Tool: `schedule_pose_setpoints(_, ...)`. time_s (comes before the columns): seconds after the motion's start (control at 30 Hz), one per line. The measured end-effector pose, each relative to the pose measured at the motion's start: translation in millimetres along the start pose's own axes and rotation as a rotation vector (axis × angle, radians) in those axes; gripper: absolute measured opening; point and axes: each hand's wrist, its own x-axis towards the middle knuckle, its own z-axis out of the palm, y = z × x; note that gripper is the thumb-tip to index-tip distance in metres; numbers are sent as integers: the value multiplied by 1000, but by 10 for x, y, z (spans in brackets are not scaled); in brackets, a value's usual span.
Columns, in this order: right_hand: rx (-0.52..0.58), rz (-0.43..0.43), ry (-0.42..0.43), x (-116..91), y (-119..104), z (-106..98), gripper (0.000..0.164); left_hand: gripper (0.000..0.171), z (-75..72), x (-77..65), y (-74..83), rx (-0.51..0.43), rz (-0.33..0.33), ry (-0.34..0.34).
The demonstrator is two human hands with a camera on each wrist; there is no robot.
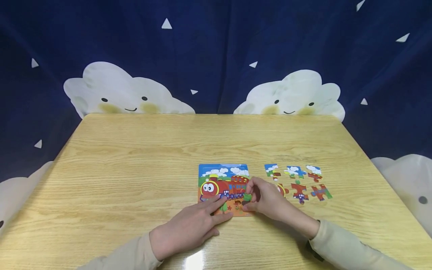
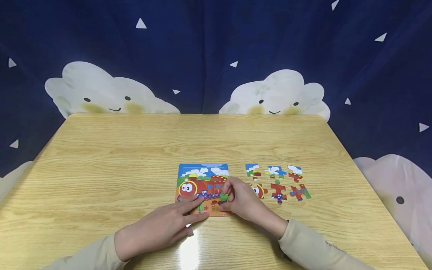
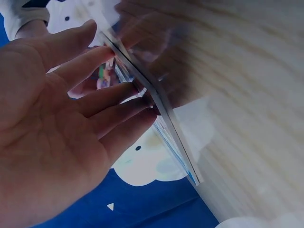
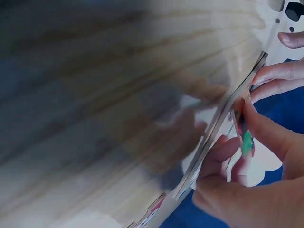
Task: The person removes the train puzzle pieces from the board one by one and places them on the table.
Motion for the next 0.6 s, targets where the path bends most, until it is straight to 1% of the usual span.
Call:
schedule_pose_setpoints(0.1,31,-46,-10,-3,-10,13,34,47,0,4,-2,1,-4,-5)
schedule_pose_setpoints(0.2,56,-88,0,4,-18,36,31,47,-2,1,-2,-6,-9,-8)
schedule_pose_setpoints(0.3,63,-106,20,6,-14,47,33,46,-3,2,-3,-15,-9,-9)
schedule_pose_setpoints(0.4,48,-126,37,-4,13,26,36,45,1,8,-3,-15,-3,0)
schedule_pose_setpoints(0.5,25,-131,43,-32,49,-23,35,44,8,7,-4,-11,2,13)
schedule_pose_setpoints(0.6,4,-99,43,-78,84,-88,31,43,10,-2,-5,-9,6,24)
